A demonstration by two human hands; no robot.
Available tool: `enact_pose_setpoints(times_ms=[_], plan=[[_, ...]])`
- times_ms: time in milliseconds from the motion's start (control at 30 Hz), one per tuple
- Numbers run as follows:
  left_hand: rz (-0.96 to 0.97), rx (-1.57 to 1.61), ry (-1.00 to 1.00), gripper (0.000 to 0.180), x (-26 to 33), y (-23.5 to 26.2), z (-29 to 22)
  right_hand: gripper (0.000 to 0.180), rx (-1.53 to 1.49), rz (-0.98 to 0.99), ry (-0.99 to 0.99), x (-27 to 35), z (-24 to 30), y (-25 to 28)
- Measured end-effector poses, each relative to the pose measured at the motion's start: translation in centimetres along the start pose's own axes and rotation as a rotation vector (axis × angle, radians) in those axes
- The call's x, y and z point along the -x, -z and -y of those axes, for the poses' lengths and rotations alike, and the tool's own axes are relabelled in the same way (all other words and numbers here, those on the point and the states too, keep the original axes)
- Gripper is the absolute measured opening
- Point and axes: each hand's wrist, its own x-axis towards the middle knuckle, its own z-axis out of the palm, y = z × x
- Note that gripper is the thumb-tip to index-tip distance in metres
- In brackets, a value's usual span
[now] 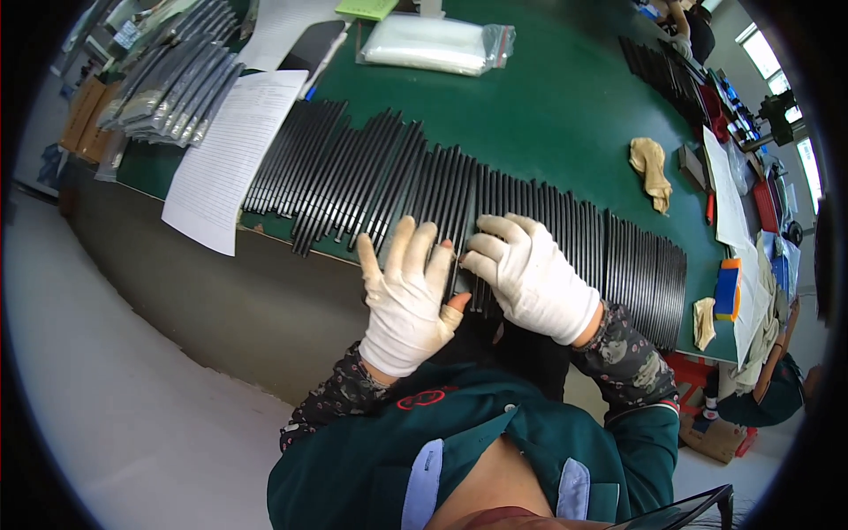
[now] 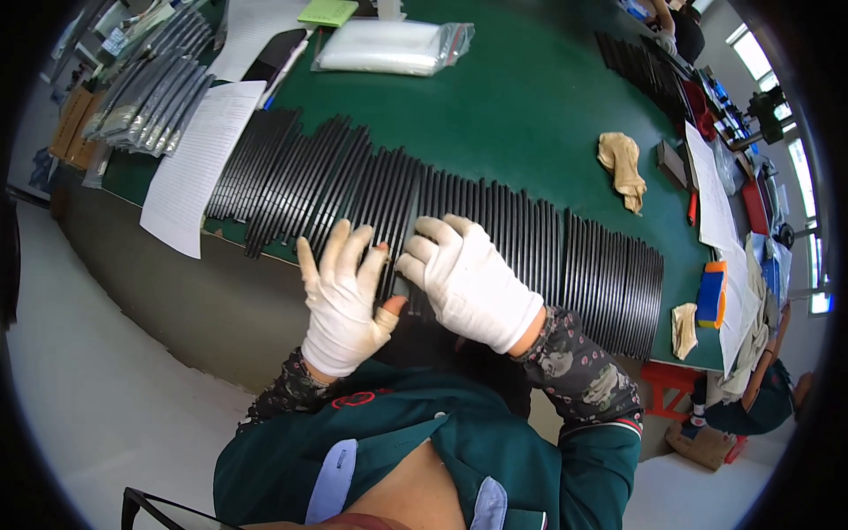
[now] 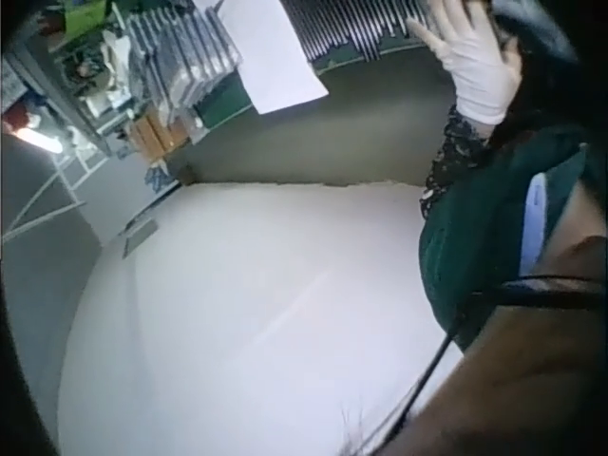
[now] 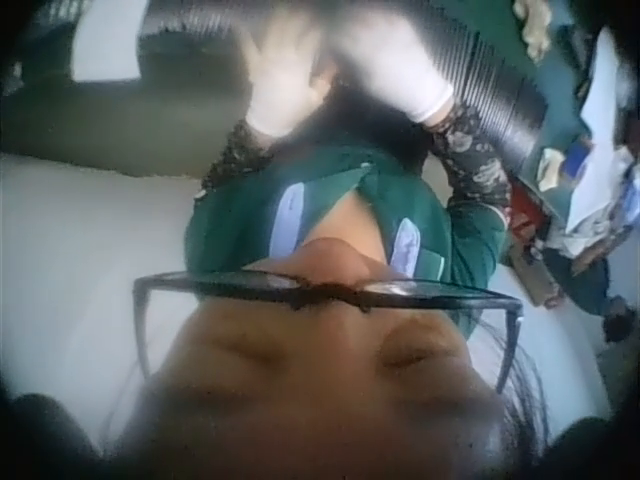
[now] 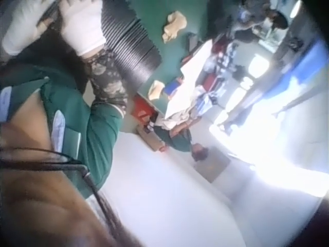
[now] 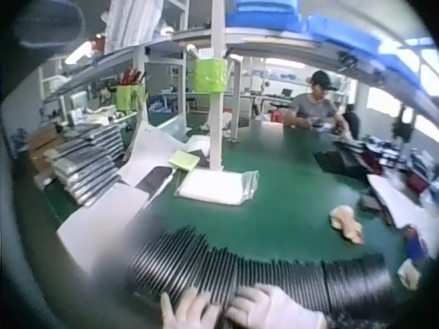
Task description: Cleaning and inspecting a row of black metal rods on a workbench using an air blower and a cloth.
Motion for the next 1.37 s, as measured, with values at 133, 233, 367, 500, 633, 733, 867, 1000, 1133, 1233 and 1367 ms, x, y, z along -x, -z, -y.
enact_pose_setpoints(times_ms=[133,233,367,500,633,733,867,1000,1133,1233,1367], plan=[[0.067,0.003,0.038,0.065,-0.3,-0.2,-0.3,0.035,0.060,0.067,-0.013,-0.5,0.4,0.1],[0.037,-0.072,0.061,0.059,-0.5,-0.3,0.7,0.037,0.090,0.070,-0.006,-1.2,0.9,0.0],[0.007,-0.112,0.087,0.057,-1.0,0.0,1.9,0.039,0.107,0.070,0.003,-2.3,0.8,-0.7],[-0.033,-0.133,0.075,0.054,-1.6,0.0,2.7,0.039,0.154,0.107,-0.006,-3.4,0.8,-1.1],[-0.036,-0.154,0.113,0.052,-2.2,0.2,3.5,0.037,0.116,0.071,-0.030,-4.2,0.6,-1.8],[-0.033,-0.195,0.101,0.054,-2.2,0.1,3.9,0.035,0.076,0.050,-0.053,-4.2,0.3,-2.0],[-0.063,-0.230,0.061,0.052,-1.6,0.2,4.5,0.052,-0.064,0.092,-0.025,-2.3,1.4,-0.4],[-0.159,-0.174,-0.055,0.052,-1.4,1.1,3.7,0.064,-0.129,0.219,0.005,0.9,2.1,2.3],[-0.112,0.140,-0.251,0.060,-3.1,0.4,1.5,0.042,-0.064,-0.026,0.233,2.7,3.5,8.6],[-0.074,0.268,-0.352,0.051,-4.9,-0.8,-0.5,0.021,0.240,-0.257,0.334,5.2,6.1,14.6],[-0.017,0.259,-0.328,0.054,-6.0,-2.8,-0.2,0.025,0.413,-0.336,-0.263,6.4,10.2,16.3]])
